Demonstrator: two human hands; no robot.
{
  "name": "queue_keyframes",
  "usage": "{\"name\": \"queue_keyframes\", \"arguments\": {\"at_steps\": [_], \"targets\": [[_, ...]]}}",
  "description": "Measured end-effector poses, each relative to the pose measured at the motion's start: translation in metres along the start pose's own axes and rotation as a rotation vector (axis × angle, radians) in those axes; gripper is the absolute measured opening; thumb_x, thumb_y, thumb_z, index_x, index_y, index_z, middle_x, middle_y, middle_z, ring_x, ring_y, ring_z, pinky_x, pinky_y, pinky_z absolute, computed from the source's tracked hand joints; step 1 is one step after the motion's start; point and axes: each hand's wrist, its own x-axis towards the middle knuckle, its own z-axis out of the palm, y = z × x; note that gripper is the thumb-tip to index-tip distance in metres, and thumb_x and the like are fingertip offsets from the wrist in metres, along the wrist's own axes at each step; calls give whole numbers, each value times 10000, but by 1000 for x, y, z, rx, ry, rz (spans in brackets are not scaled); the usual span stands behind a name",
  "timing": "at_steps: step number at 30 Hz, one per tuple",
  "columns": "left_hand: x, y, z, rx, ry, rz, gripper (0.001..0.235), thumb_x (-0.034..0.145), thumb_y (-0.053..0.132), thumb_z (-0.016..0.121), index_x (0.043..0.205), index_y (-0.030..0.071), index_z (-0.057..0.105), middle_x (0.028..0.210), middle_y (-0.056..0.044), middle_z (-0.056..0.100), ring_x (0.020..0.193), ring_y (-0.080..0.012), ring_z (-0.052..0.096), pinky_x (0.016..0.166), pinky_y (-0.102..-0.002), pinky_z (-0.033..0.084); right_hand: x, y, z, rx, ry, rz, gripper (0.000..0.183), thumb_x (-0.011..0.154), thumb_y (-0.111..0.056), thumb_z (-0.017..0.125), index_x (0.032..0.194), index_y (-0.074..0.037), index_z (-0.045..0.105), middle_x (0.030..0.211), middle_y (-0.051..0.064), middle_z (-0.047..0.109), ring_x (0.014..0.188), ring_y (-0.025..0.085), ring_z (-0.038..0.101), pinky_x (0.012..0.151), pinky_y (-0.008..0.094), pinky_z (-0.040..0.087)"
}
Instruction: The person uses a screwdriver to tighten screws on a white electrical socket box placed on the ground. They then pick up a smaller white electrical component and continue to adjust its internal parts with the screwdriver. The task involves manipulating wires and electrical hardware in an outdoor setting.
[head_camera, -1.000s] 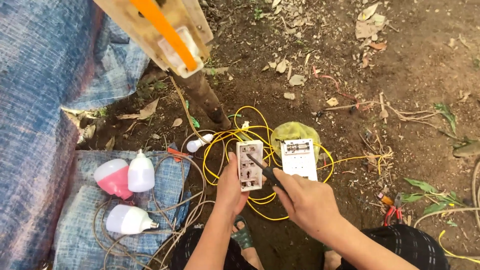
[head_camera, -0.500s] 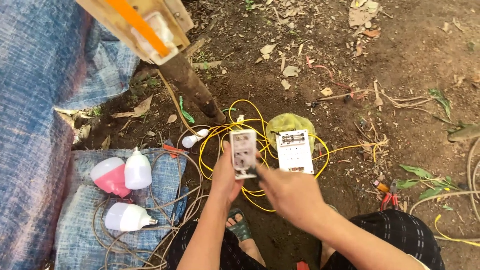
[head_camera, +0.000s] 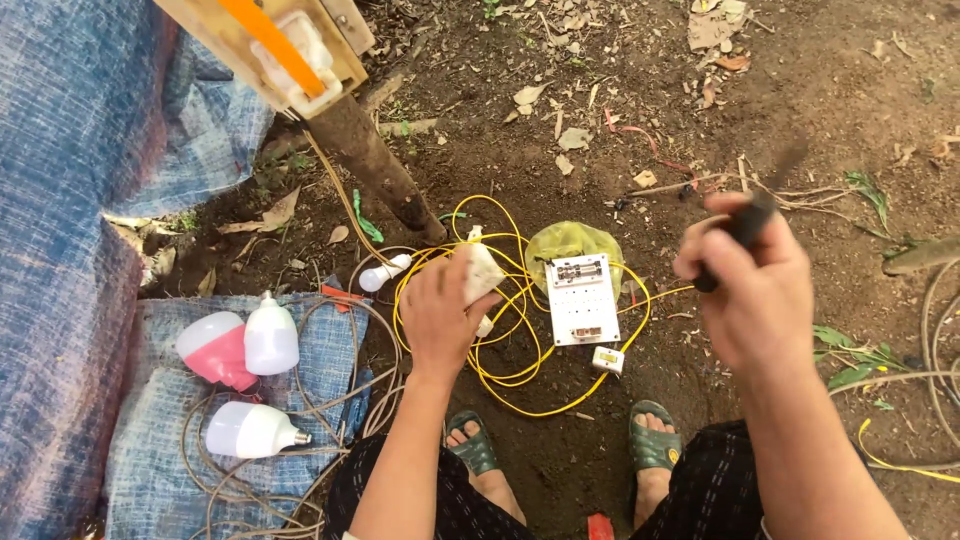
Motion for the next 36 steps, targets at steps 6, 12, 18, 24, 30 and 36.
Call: {"name": "queue_keyframes", "arguments": {"at_steps": [6,12,18,24,30,36], "targets": [[7,8,-9,-263,7,-336,650,970,258,678,1526,57,407,1189,-187,645,1063,-334,682,930,-478,550,6,22,-16,238,92,43,148,1029,-41,589,901,-106,556,518,46,386,438,142,421,571,256,402],[-8,-12,16,-919,19,-507,361,1018,143,487,1356,27,537,1139,-211,738,1014,-310,739,907,-513,599,-8,0,25,-127,-16,87,173,929,14,618,1067,14,723,501,115,509,414,144,482,435,265,405],[-10,-8,15,-752,51,-522,330,1054,248,503,1297,43,591,1109,-201,733,996,-317,735,857,-506,612,-17,8,53,-353,-372,241,270,904,-40,700,1166,-12,760,1003,252,762,968,359,728,905,472,545],[-8,-2,-7,-557,106,-278,397,1038,328,558,1324,67,645,1122,-201,703,1103,-304,668,998,-523,487,-13,13,49,-432,-400,344,283,963,-79,632,1227,-21,716,1018,212,759,1011,345,725,993,511,516],[-25,21,4,-617,-10,-308,359,1024,351,558,1039,18,689,797,-194,676,827,-219,588,754,-441,506,-26,31,68,-374,-396,450,347,955,-95,644,1295,-40,688,1067,216,762,958,312,710,811,409,580],[-38,48,1,-665,-385,-221,390,1054,182,447,1373,4,584,1147,-263,710,1083,-394,682,949,-551,518,-32,69,79,-208,-386,615,497,996,-130,607,1458,32,526,1305,279,660,1123,355,672,863,472,585]]}}
